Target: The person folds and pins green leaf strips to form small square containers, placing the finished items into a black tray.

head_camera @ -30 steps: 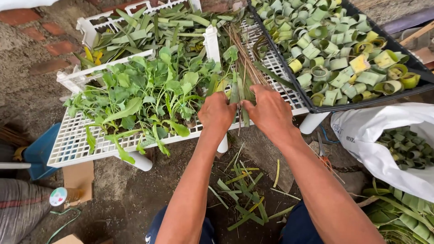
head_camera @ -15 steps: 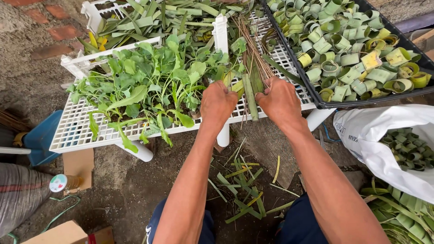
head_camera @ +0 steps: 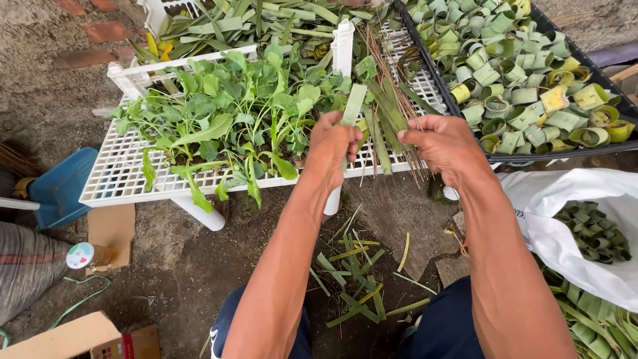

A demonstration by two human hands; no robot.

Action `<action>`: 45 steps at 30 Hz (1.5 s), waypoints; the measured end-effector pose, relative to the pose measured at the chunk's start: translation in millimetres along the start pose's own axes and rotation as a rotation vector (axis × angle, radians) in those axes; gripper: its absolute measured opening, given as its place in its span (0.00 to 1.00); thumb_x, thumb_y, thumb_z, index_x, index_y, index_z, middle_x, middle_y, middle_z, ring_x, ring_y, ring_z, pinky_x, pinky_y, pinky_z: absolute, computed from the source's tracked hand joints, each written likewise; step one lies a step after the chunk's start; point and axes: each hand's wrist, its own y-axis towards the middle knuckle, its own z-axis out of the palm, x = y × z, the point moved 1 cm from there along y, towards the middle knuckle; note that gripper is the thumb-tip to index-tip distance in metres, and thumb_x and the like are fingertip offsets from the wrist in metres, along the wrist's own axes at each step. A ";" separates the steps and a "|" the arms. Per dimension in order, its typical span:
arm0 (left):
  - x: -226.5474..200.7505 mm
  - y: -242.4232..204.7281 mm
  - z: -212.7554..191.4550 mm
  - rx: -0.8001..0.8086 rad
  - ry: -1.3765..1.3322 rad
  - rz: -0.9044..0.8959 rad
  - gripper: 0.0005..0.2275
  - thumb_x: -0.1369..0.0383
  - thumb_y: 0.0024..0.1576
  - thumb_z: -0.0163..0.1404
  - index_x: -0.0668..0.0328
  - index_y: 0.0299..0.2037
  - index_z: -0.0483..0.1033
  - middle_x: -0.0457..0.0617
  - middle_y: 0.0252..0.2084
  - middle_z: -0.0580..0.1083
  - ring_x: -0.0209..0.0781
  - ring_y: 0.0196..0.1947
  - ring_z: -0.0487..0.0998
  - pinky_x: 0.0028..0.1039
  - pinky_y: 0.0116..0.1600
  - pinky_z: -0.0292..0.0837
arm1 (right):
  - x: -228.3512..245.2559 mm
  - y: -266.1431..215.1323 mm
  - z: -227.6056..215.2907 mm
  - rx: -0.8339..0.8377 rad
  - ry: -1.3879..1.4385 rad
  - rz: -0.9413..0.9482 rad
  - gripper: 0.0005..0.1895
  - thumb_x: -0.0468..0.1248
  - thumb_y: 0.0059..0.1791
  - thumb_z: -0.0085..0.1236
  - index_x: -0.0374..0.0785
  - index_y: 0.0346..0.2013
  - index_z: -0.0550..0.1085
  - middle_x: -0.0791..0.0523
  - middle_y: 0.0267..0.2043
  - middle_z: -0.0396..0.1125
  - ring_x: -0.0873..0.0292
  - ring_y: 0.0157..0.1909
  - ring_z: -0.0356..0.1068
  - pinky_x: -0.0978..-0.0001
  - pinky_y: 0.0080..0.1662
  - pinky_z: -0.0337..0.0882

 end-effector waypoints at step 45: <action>-18.6 -75.2 30.6 0.226 -0.216 0.152 0.12 0.65 0.62 0.57 0.63 0.51 0.79 0.48 0.42 0.76 0.28 0.23 0.70 0.18 0.26 0.64 | -10.2 -54.0 -44.8 0.247 0.045 -0.134 0.14 0.28 0.49 0.63 0.30 0.50 0.79 0.52 0.34 0.69 0.68 0.26 0.61 0.79 0.23 0.67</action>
